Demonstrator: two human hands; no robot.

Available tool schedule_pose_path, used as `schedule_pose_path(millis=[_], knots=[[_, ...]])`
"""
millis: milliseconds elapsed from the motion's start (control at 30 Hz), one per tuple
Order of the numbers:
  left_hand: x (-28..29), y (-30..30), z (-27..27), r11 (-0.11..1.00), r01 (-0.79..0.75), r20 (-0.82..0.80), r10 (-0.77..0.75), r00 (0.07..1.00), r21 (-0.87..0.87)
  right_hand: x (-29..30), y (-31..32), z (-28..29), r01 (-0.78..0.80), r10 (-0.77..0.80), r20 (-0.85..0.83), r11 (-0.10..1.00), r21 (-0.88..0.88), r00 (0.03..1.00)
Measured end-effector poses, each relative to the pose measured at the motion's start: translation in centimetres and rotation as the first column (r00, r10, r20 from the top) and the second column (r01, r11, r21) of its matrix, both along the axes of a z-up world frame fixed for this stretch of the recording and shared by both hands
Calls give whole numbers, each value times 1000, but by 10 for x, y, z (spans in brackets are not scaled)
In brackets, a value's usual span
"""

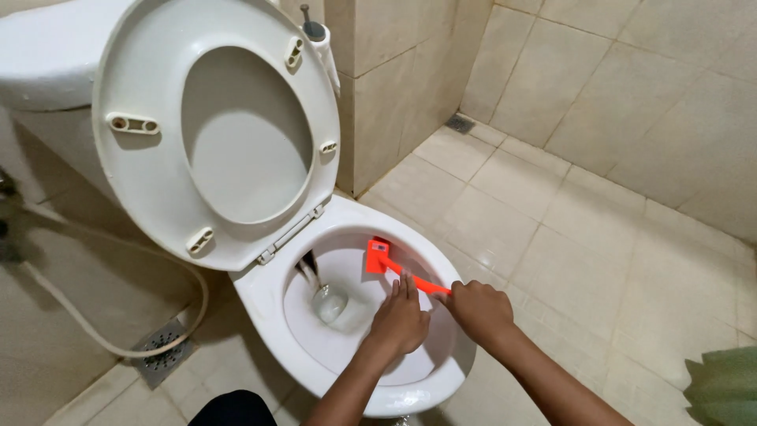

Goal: The person scrubs the inside of a white toilet bowl using an orange toilet brush. They hold the brush with both hands and scrub the rim and the water surface while sitting on the floor.

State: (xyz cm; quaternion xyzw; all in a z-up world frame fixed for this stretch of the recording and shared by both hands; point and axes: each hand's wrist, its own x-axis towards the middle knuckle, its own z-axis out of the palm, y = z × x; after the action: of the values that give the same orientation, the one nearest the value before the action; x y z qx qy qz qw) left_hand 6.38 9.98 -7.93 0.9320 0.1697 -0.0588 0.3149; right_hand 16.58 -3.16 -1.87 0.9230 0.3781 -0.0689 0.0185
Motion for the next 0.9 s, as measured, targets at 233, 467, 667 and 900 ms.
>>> schedule_pose_path(millis=[233, 467, 667, 900], knots=[[-7, -23, 21, 993, 117, 36, -117, 992, -4, -10, -33, 9, 117, -121, -49, 991, -69, 991], [-4, 3, 14, 995, 98, -46, -98, 994, -4, -14, 0, 1, 96, -98, -16, 993, -70, 995], [-5, 19, 11, 996, 71, -29, -73, 997, -62, -16, 12, 0, 50, -46, 62, 997, -58, 997], [-4, -2, 12, 978, 186, 19, -185, 983, -96, -24, -18, 22, 172, -168, 43, 979, -108, 985]])
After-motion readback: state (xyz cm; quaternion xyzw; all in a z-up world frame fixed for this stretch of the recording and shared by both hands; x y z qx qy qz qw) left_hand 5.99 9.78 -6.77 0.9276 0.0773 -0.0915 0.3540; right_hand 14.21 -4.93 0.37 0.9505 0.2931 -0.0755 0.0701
